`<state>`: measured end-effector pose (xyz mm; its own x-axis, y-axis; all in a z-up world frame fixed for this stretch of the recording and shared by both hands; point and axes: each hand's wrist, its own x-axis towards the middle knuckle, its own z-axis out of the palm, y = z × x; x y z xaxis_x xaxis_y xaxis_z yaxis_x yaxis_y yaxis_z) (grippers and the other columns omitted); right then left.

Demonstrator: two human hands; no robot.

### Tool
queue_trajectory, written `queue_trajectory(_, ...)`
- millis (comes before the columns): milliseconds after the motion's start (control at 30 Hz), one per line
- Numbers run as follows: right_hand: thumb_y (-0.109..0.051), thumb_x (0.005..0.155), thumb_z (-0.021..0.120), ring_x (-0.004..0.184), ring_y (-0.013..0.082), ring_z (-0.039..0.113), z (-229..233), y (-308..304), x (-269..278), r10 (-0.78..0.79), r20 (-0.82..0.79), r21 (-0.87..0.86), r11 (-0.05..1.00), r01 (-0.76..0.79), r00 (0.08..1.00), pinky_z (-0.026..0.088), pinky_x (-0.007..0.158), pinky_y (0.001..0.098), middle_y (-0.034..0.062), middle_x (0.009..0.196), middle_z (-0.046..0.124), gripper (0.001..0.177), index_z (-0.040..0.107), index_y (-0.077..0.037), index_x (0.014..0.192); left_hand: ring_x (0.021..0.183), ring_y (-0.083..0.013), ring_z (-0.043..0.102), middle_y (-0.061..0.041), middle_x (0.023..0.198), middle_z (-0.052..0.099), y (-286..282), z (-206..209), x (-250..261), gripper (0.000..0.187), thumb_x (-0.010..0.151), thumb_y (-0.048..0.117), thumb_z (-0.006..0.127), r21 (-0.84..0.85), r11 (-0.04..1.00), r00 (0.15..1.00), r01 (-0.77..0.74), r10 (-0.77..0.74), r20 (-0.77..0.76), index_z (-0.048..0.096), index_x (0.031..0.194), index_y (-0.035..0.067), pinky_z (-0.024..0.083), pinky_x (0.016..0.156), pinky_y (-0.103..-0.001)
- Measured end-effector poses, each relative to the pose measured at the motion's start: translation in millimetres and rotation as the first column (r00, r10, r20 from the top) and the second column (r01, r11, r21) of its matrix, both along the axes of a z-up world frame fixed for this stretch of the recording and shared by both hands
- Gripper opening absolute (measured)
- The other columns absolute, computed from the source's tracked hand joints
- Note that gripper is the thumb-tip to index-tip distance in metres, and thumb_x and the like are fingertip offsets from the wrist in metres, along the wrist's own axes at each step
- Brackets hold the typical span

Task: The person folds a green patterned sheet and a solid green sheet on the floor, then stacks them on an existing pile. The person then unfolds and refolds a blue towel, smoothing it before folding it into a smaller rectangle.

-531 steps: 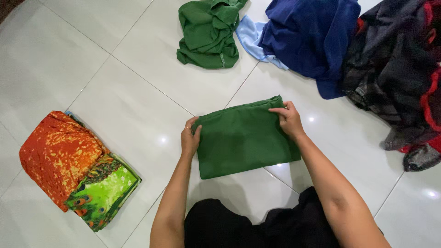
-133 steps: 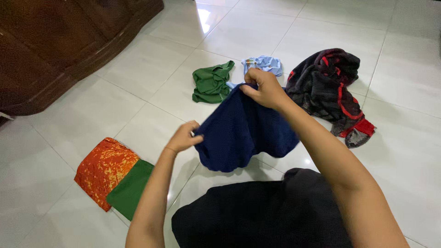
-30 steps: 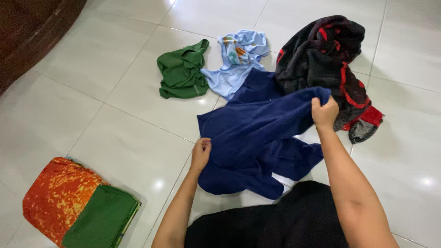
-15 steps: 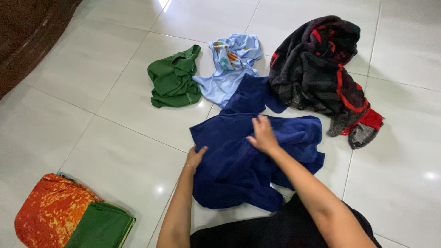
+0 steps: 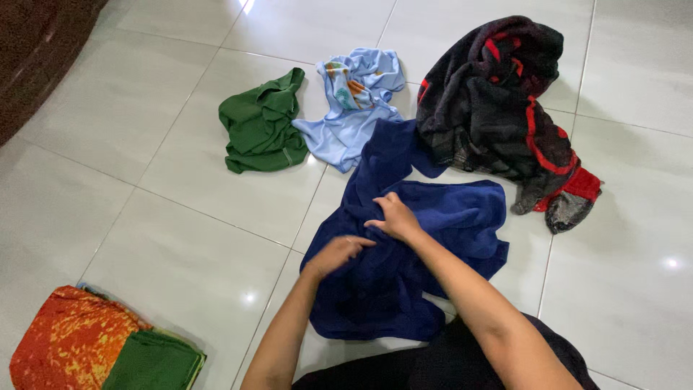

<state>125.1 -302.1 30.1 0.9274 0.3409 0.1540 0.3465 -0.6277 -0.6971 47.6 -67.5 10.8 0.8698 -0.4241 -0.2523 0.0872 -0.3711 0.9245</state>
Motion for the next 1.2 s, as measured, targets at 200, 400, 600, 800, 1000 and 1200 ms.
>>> queue_trajectory(200,-0.052,0.085,0.078,0.086,0.0272,0.067,-34,-42,5,-0.102,-0.167,0.094,0.988,0.119,0.981,0.055,0.079,0.0367,0.0133,0.096,0.067,0.055,0.073,-0.006,0.115,0.109,-0.0259,0.069,-0.02,0.131,0.061,9,-59,62,0.054,0.092,0.039,0.07,0.098,0.735,0.713,-0.671,0.603,0.358,0.063,0.128,-0.001,0.055,0.096,-0.037)
queue_trajectory(400,-0.056,0.08,0.079,0.081,0.0273,0.069,-29,-52,2,-0.167,-0.24,0.111,0.974,0.198,0.956,0.055,0.075,0.0381,0.0141,0.091,0.07,0.072,0.063,-0.001,0.125,0.129,-0.0417,0.054,-0.028,0.14,0.053,-10,-77,92,0.094,0.079,0.055,0.081,0.54,0.612,0.808,-0.579,0.518,0.28,0.048,0.141,-0.008,0.045,0.107,-0.047)
queue_trajectory(600,-0.056,0.078,0.077,0.083,0.0303,0.072,-19,-50,4,-0.109,-0.265,-0.056,0.994,0.097,0.958,0.057,0.074,0.0418,0.0114,0.089,0.074,0.066,0.066,-0.013,0.126,0.114,-0.0374,0.07,-0.026,0.117,0.075,-22,-67,97,0.057,0.086,0.042,0.067,0.399,0.804,0.896,-0.44,0.422,0.139,0.072,0.124,0.0,0.053,0.101,-0.042)
queue_trajectory(800,-0.037,0.088,0.071,0.093,0.0349,0.07,1,-60,4,-0.107,-0.081,-0.195,0.977,0.089,0.991,0.055,0.076,0.0496,0.0098,0.098,0.074,0.03,0.071,-0.019,0.111,0.107,-0.0353,0.07,-0.025,0.112,0.074,1,-17,82,0.048,0.091,0.037,0.067,0.151,0.8,0.789,-0.58,0.506,0.349,0.07,0.119,-0.002,0.053,0.095,-0.041)
queue_trajectory(1000,-0.032,0.089,0.069,0.089,0.0359,0.069,50,-36,12,-0.103,0.204,-0.227,0.962,0.149,0.974,0.055,0.073,0.0491,0.0152,0.096,0.07,0.02,0.072,-0.02,0.105,0.121,-0.0302,0.061,-0.024,0.129,0.066,85,52,50,0.043,0.099,0.019,0.07,-0.113,0.646,0.462,-0.755,0.647,0.607,0.061,0.129,-0.01,0.044,0.105,-0.039)
queue_trajectory(1200,-0.029,0.097,0.064,0.072,0.0432,0.068,91,58,28,-0.083,0.253,-0.047,0.994,0.098,0.964,0.051,0.064,0.0564,0.0181,0.077,0.07,0.02,0.066,-0.018,0.113,0.106,-0.0223,0.064,-0.012,0.116,0.069,169,131,-12,0.029,0.1,0.014,0.063,-0.284,0.443,0.225,-0.851,0.794,0.564,0.065,0.122,-0.005,0.049,0.1,-0.034)
